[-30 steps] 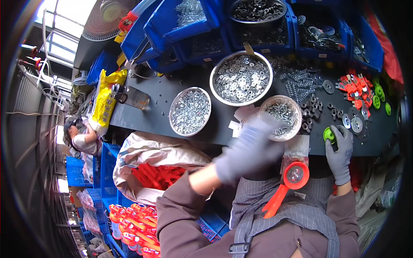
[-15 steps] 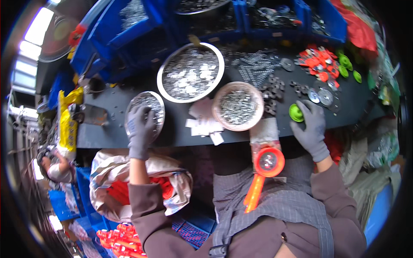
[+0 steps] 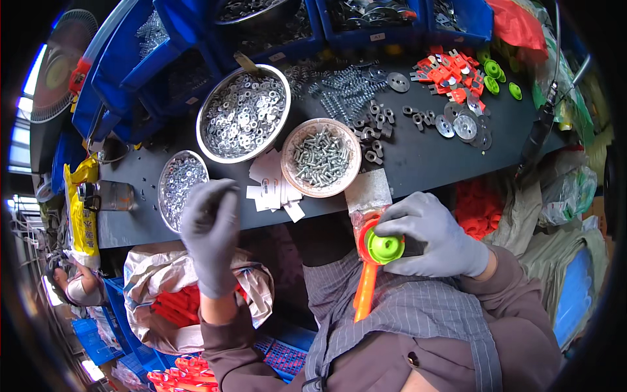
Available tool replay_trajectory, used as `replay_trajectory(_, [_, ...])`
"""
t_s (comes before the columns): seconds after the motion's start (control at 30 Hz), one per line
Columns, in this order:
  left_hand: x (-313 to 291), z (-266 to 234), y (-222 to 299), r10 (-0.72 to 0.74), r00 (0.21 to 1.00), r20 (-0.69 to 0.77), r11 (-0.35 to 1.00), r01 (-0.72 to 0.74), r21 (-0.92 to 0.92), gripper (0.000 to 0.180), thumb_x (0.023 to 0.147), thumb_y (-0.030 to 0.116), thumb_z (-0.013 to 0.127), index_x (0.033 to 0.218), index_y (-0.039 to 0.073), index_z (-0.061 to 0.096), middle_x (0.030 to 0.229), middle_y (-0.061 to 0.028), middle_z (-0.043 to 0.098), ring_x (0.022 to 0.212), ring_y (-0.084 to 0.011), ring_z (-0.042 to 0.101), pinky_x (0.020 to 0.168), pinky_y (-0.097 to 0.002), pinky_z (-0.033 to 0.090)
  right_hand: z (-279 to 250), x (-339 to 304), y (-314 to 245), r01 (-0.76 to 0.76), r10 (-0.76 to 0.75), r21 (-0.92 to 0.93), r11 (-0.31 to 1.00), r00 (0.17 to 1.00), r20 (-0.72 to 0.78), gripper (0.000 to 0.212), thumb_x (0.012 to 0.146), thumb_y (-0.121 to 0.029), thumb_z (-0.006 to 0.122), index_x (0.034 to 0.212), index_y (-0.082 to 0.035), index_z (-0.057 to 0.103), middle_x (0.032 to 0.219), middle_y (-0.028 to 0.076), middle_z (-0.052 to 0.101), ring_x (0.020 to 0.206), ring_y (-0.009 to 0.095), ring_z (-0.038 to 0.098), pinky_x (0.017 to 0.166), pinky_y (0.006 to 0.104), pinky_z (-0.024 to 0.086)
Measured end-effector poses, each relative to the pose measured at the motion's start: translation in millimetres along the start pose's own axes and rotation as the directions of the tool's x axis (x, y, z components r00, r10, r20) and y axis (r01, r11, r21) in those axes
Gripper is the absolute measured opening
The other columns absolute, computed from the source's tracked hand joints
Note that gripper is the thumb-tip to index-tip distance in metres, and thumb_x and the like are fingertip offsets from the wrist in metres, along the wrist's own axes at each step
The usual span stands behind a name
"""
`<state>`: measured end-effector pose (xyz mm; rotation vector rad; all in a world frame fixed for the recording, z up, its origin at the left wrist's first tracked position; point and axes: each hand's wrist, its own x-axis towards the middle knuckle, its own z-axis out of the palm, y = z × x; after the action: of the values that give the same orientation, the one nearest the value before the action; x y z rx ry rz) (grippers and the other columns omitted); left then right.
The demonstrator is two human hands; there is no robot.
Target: The person assembles a plastic trigger mechanism and attaches it to a translucent tube using an electric screwdriver, securing it with screws and washers.
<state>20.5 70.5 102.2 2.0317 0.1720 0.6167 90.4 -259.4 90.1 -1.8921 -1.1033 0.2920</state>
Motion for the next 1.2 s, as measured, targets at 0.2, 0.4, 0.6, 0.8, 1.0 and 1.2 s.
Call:
replay_trajectory(0.2, [-33.7, 62.3, 48.4, -0.063, 0.885, 0.462, 0.989, 0.116, -0.088, 0.014, 0.083, 0.003, 0.070, 0.096, 0.002, 0.069, 0.086, -0.0090, 0.064, 0.076, -0.0165, 0.063, 0.068, -0.0284, 0.049, 9.4, 0.3, -5.4, 0.008, -0.012, -0.227, 0.974, 1.000, -0.014, 0.050, 0.065, -0.031, 0.082, 0.109, -0.012, 0.066, 0.108, 0.005, 0.063, 0.092, 0.027, 0.056, 0.080, 0.0418, 0.039])
replay_trajectory(0.4, [-47.8, 83.2, 61.6, 0.153, 0.793, 0.590, 0.982, -0.190, 0.002, 0.023, 0.074, 0.001, 0.076, 0.095, 0.006, 0.069, 0.085, -0.0058, 0.063, 0.068, -0.0181, 0.059, 0.061, -0.0301, 0.047, 13.8, -3.1, -2.5, 0.014, -0.027, -0.236, 0.972, 0.998, -0.050, 0.051, 0.064, -0.033, 0.083, 0.108, -0.013, 0.066, 0.110, 0.006, 0.062, 0.093, 0.027, 0.055, 0.080, 0.0413, 0.038])
replay_trajectory(0.6, [-48.0, 83.9, 59.7, 0.398, 0.685, 0.611, 0.818, -0.566, 0.102, 0.035, 0.064, 0.010, 0.080, 0.098, 0.013, 0.069, 0.092, -0.0018, 0.063, 0.075, -0.0209, 0.059, 0.068, -0.0358, 0.047, 13.5, -4.6, 0.9, 0.016, -0.032, -0.194, 0.981, 0.997, -0.076, 0.051, 0.065, -0.034, 0.083, 0.108, -0.012, 0.066, 0.109, 0.007, 0.062, 0.095, 0.028, 0.056, 0.081, 0.0423, 0.039])
replay_trajectory(0.8, [-46.4, 84.2, 60.9, 0.487, 0.577, 0.656, 0.668, -0.730, 0.147, 0.036, 0.069, 0.020, 0.073, 0.104, 0.012, 0.071, 0.100, -0.0014, 0.063, 0.082, -0.0187, 0.061, 0.068, -0.0353, 0.048, 13.3, -6.5, 4.6, 0.029, -0.045, -0.174, 0.984, 0.995, -0.092, 0.050, 0.067, -0.033, 0.082, 0.109, -0.012, 0.067, 0.108, 0.007, 0.062, 0.095, 0.029, 0.056, 0.081, 0.0435, 0.041])
replay_trajectory(1.0, [-44.3, 86.7, 61.3, 0.525, 0.515, 0.678, 0.600, -0.789, 0.136, 0.034, 0.069, 0.020, 0.073, 0.102, 0.011, 0.071, 0.096, -0.0022, 0.060, 0.082, -0.0192, 0.060, 0.066, -0.0351, 0.047, 5.6, -1.9, 14.3, 0.117, -0.113, -0.089, 0.989, 0.992, 0.056, 0.050, 0.068, -0.028, 0.077, 0.115, -0.014, 0.065, 0.115, 0.005, 0.061, 0.103, 0.030, 0.058, 0.087, 0.0437, 0.045])
replay_trajectory(1.2, [-41.7, 87.8, 74.0, 0.473, 0.579, 0.664, 0.711, -0.696, 0.100, 0.028, 0.067, 0.018, 0.077, 0.092, 0.010, 0.068, 0.092, -0.0024, 0.059, 0.076, -0.0201, 0.060, 0.063, -0.0348, 0.046, -14.5, 6.3, 16.2, 0.252, -0.250, 0.013, 0.968, 0.965, -0.081, 0.029, 0.064, -0.024, 0.081, 0.088, -0.013, 0.070, 0.106, 0.007, 0.064, 0.100, 0.032, 0.059, 0.085, 0.0435, 0.045])
